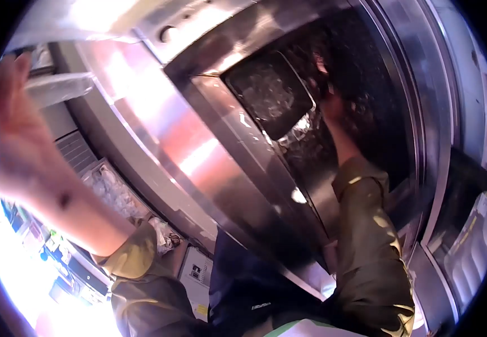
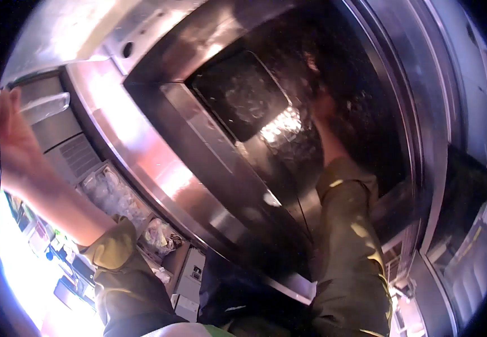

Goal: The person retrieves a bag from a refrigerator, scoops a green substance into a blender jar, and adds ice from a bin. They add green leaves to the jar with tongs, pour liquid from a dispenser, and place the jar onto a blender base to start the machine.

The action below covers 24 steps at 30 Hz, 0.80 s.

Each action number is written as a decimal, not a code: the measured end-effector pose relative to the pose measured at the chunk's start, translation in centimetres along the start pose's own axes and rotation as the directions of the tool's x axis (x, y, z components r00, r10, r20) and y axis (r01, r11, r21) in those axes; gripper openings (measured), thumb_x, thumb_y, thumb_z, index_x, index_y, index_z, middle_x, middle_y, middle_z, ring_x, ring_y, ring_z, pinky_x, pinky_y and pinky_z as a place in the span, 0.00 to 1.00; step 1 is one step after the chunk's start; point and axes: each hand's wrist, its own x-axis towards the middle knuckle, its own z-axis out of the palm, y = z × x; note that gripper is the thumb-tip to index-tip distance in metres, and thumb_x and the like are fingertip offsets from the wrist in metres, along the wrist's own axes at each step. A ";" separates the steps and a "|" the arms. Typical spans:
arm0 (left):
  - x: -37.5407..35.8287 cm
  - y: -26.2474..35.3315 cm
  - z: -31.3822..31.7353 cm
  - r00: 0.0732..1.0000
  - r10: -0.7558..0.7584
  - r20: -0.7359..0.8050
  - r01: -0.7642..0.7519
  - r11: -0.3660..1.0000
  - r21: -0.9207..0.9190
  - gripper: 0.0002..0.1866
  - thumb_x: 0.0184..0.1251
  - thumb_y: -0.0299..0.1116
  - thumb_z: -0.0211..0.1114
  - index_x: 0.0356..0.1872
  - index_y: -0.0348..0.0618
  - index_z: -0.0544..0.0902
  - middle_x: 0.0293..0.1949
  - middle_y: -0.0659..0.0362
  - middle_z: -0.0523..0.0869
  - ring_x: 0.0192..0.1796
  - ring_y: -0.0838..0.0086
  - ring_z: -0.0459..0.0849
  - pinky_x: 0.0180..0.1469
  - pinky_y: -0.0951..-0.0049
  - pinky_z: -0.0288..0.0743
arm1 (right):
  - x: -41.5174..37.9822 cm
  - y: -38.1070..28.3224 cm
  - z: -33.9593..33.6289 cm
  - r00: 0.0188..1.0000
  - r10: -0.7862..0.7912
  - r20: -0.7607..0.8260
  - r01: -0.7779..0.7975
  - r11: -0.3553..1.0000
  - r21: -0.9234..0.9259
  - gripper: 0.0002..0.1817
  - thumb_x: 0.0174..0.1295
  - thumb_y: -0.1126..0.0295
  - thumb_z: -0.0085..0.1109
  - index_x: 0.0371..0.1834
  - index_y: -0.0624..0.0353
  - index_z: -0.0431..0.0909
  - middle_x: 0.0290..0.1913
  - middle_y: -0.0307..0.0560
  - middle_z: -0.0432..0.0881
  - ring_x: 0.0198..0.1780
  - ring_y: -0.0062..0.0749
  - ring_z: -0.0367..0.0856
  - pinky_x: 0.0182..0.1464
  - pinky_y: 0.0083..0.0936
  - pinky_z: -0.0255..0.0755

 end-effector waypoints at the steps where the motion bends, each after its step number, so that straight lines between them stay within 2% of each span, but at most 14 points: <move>1: 0.2 0.9 1.8 0.999 -0.004 -0.046 0.007 0.997 0.076 0.21 0.62 0.43 0.49 0.10 0.52 0.59 0.09 0.70 0.53 0.14 0.83 0.52 0.27 0.78 0.56 | -0.9 -1.1 0.3 1.000 -0.012 -0.021 0.012 1.000 -0.002 0.15 0.53 0.64 0.51 0.46 0.51 0.73 0.26 0.59 0.77 0.30 0.54 0.77 0.31 0.46 0.69; 5: 0.6 2.1 3.6 0.996 0.015 -0.088 -0.006 0.995 0.096 0.26 0.62 0.45 0.53 0.06 0.58 0.54 0.05 0.74 0.52 0.10 0.87 0.48 0.19 0.85 0.47 | -4.7 -5.3 -2.4 0.963 -0.269 -0.023 0.263 0.954 -0.141 0.16 0.53 0.69 0.49 0.48 0.49 0.72 0.29 0.60 0.78 0.34 0.52 0.77 0.34 0.45 0.70; 7: 0.9 2.3 3.7 0.996 0.022 -0.091 -0.013 0.995 0.098 0.26 0.61 0.45 0.54 0.07 0.57 0.53 0.06 0.74 0.50 0.11 0.88 0.47 0.19 0.85 0.47 | -4.8 -4.8 -1.4 0.960 -0.279 0.029 0.279 0.960 -0.005 0.15 0.54 0.68 0.49 0.46 0.49 0.73 0.32 0.56 0.78 0.41 0.50 0.75 0.42 0.45 0.65; 9: -0.1 0.3 0.3 0.998 -0.066 0.023 0.067 0.994 -0.087 0.19 0.64 0.33 0.43 0.11 0.50 0.55 0.14 0.67 0.50 0.19 0.82 0.52 0.36 0.75 0.62 | -4.2 -3.3 0.5 0.950 -0.282 0.130 0.266 0.955 0.131 0.13 0.54 0.66 0.49 0.43 0.50 0.75 0.35 0.48 0.78 0.46 0.45 0.71 0.53 0.46 0.57; 12: 0.1 0.2 0.6 0.994 -0.079 -0.081 0.070 0.991 -0.113 0.19 0.63 0.31 0.45 0.11 0.47 0.56 0.13 0.67 0.51 0.18 0.81 0.50 0.34 0.76 0.60 | -3.0 -2.5 0.2 0.961 -0.218 0.168 0.096 0.838 0.537 0.13 0.54 0.64 0.49 0.41 0.52 0.76 0.34 0.41 0.79 0.42 0.39 0.72 0.53 0.44 0.59; 13: 0.1 0.2 0.6 0.995 -0.078 -0.069 0.068 0.989 -0.133 0.18 0.61 0.31 0.48 0.11 0.47 0.59 0.13 0.67 0.52 0.18 0.81 0.51 0.34 0.77 0.61 | -2.8 -2.6 -1.2 0.893 -0.093 0.441 -0.240 0.731 0.639 0.12 0.55 0.64 0.48 0.40 0.52 0.76 0.33 0.41 0.79 0.40 0.39 0.73 0.49 0.42 0.63; 15: 0.2 0.3 0.6 0.996 -0.075 -0.042 0.066 0.983 -0.172 0.16 0.57 0.32 0.56 0.12 0.46 0.64 0.13 0.67 0.54 0.17 0.81 0.54 0.33 0.79 0.62 | -2.0 -1.3 -1.4 0.692 -0.122 0.711 -0.558 0.535 0.635 0.10 0.64 0.68 0.40 0.32 0.55 0.73 0.18 0.32 0.67 0.16 0.15 0.61 0.17 0.15 0.54; 16: 0.2 0.5 0.7 0.994 -0.089 -0.063 0.076 0.981 -0.180 0.17 0.58 0.31 0.56 0.11 0.45 0.65 0.12 0.67 0.56 0.17 0.81 0.54 0.31 0.79 0.60 | -2.2 -0.8 -1.8 0.784 -0.348 0.514 -0.217 0.623 0.752 0.09 0.64 0.67 0.40 0.32 0.55 0.72 0.18 0.32 0.67 0.16 0.16 0.61 0.17 0.15 0.54; 17: 0.2 0.7 1.0 0.991 -0.102 -0.087 0.085 0.978 -0.188 0.17 0.58 0.31 0.57 0.11 0.45 0.66 0.11 0.67 0.57 0.16 0.81 0.54 0.28 0.79 0.59 | -2.6 -0.3 -2.3 0.759 -0.576 0.304 0.155 0.614 0.774 0.09 0.64 0.67 0.41 0.33 0.56 0.72 0.18 0.33 0.67 0.16 0.16 0.62 0.17 0.15 0.55; 18: 0.2 1.2 1.6 0.987 -0.115 -0.111 0.091 0.976 -0.198 0.18 0.59 0.30 0.57 0.10 0.45 0.66 0.11 0.67 0.58 0.16 0.81 0.55 0.26 0.78 0.58 | -3.3 -0.6 -3.7 0.733 -0.615 0.291 0.190 0.595 0.781 0.09 0.65 0.66 0.40 0.34 0.56 0.71 0.19 0.33 0.68 0.17 0.16 0.62 0.19 0.15 0.55; 19: 0.0 2.0 3.2 0.941 -0.128 -0.312 0.109 0.991 -0.077 0.18 0.58 0.33 0.61 0.10 0.45 0.69 0.10 0.66 0.63 0.15 0.82 0.58 0.23 0.78 0.56 | -4.0 -0.8 -5.2 0.705 -0.653 0.277 0.223 0.575 0.788 0.09 0.65 0.66 0.40 0.34 0.56 0.71 0.20 0.33 0.68 0.18 0.16 0.63 0.20 0.15 0.56; 20: -0.1 2.1 2.4 0.955 -0.168 -0.243 0.151 0.985 -0.086 0.15 0.60 0.30 0.58 0.14 0.44 0.69 0.13 0.64 0.69 0.18 0.82 0.66 0.28 0.79 0.66 | -4.8 -1.1 -6.7 0.676 -0.689 0.262 0.254 0.552 0.795 0.09 0.65 0.65 0.40 0.35 0.56 0.70 0.21 0.33 0.69 0.19 0.16 0.63 0.21 0.15 0.57; 22: -0.1 2.1 1.6 0.964 -0.226 -0.141 0.202 0.965 -0.166 0.13 0.58 0.30 0.60 0.16 0.45 0.70 0.13 0.65 0.70 0.18 0.83 0.66 0.27 0.82 0.66 | -6.8 -2.5 -11.1 0.730 -0.547 0.410 -0.049 0.556 0.829 0.09 0.65 0.64 0.41 0.36 0.56 0.70 0.22 0.33 0.69 0.20 0.15 0.64 0.23 0.14 0.58; 24: 0.0 2.7 2.4 0.923 -0.277 -0.268 0.239 0.957 -0.163 0.12 0.57 0.31 0.62 0.18 0.46 0.70 0.13 0.66 0.69 0.17 0.85 0.64 0.22 0.85 0.61 | -9.0 -5.5 -17.8 0.700 -0.230 0.676 -0.484 0.544 0.685 0.09 0.65 0.63 0.42 0.38 0.56 0.69 0.23 0.32 0.68 0.22 0.14 0.64 0.25 0.13 0.59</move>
